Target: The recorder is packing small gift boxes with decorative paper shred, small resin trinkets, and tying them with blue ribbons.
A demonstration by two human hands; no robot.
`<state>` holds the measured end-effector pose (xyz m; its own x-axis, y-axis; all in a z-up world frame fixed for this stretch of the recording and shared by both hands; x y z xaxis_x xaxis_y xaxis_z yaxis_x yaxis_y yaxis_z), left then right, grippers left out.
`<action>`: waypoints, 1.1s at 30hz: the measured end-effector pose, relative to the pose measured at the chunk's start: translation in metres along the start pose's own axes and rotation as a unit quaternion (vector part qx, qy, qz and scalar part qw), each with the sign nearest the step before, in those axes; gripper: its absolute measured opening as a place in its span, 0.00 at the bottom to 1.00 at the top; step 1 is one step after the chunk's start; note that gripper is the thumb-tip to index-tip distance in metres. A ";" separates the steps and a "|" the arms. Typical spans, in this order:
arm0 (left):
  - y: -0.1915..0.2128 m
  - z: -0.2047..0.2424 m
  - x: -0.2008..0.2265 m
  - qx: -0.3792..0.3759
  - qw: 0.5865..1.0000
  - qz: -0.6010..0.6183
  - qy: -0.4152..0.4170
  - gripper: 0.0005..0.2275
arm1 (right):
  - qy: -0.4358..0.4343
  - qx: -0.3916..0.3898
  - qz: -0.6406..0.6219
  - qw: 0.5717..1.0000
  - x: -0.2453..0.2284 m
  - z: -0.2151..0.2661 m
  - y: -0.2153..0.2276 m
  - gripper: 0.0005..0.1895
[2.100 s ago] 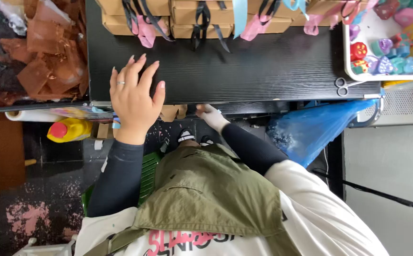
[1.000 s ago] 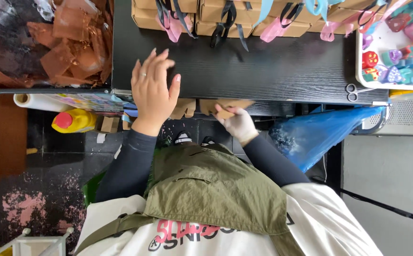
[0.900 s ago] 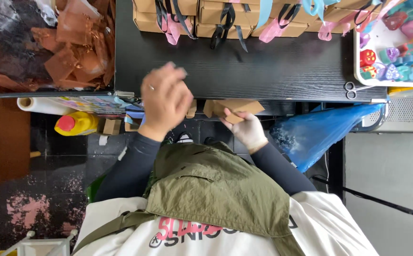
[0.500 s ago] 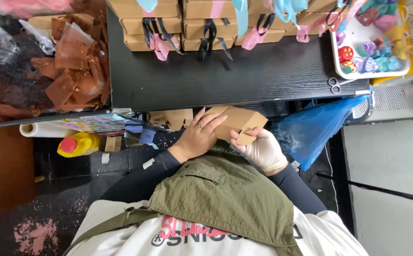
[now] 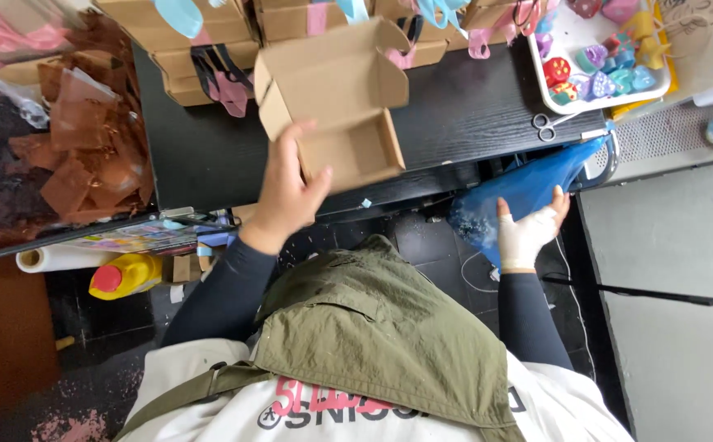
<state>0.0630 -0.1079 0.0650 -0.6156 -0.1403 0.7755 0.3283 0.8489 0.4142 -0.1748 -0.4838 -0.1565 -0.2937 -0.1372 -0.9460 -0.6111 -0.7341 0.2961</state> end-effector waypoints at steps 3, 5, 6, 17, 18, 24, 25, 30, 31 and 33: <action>-0.004 -0.015 -0.024 -0.025 0.996 0.031 0.076 0.26 | -0.038 0.088 0.021 0.995 0.047 0.001 0.026 0.27; -0.007 -0.022 -0.017 -0.041 0.996 0.004 0.083 0.24 | -0.061 0.144 0.035 0.987 0.102 -0.001 0.042 0.30; -0.009 -0.024 -0.014 -0.054 0.994 -0.022 0.089 0.22 | -0.072 0.170 0.043 0.982 0.127 -0.006 0.047 0.31; -0.127 0.061 0.032 -0.118 0.989 0.017 -0.087 0.03 | -0.186 -0.094 -0.074 0.975 0.099 -0.015 -0.076 0.19; -0.160 0.064 0.025 -0.214 0.976 0.026 -0.020 0.04 | -0.191 -0.117 -0.096 0.970 0.087 -0.017 -0.087 0.19; -0.272 0.090 -0.021 -0.258 0.963 0.001 -0.075 0.15 | -0.218 -0.201 -0.225 0.928 0.016 -0.002 -0.112 0.20; -0.282 0.092 -0.028 -0.260 0.963 0.003 -0.075 0.15 | -0.219 -0.198 -0.225 0.929 0.032 -0.004 -0.109 0.20; -0.300 0.101 -0.094 -0.242 0.955 -0.013 0.172 0.13 | -0.036 -0.241 -0.064 0.968 0.058 -0.011 -0.088 0.20; -0.300 0.100 -0.091 -0.243 0.955 -0.012 0.171 0.13 | -0.038 -0.239 -0.064 0.968 0.052 -0.004 -0.080 0.20; -0.289 0.089 -0.082 -0.195 0.971 -0.011 0.140 0.17 | -0.037 -0.179 0.290 0.939 0.049 0.004 -0.053 0.21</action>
<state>-0.0450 -0.2968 -0.1604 -0.4238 -0.3356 0.8413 0.5975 0.5945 0.5381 -0.1596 -0.4494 -0.2185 -0.5595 -0.5463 -0.6234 -0.0494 -0.7288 0.6830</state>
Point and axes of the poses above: each hand's wrist, its own z-axis away from the middle knuckle, its own y-axis out of the back of the hand, x = y × z, the point moved 10 cm from there along -z, towards the middle knuckle, and after that the axes turned 3 degrees about z, right-handed, at the moved point
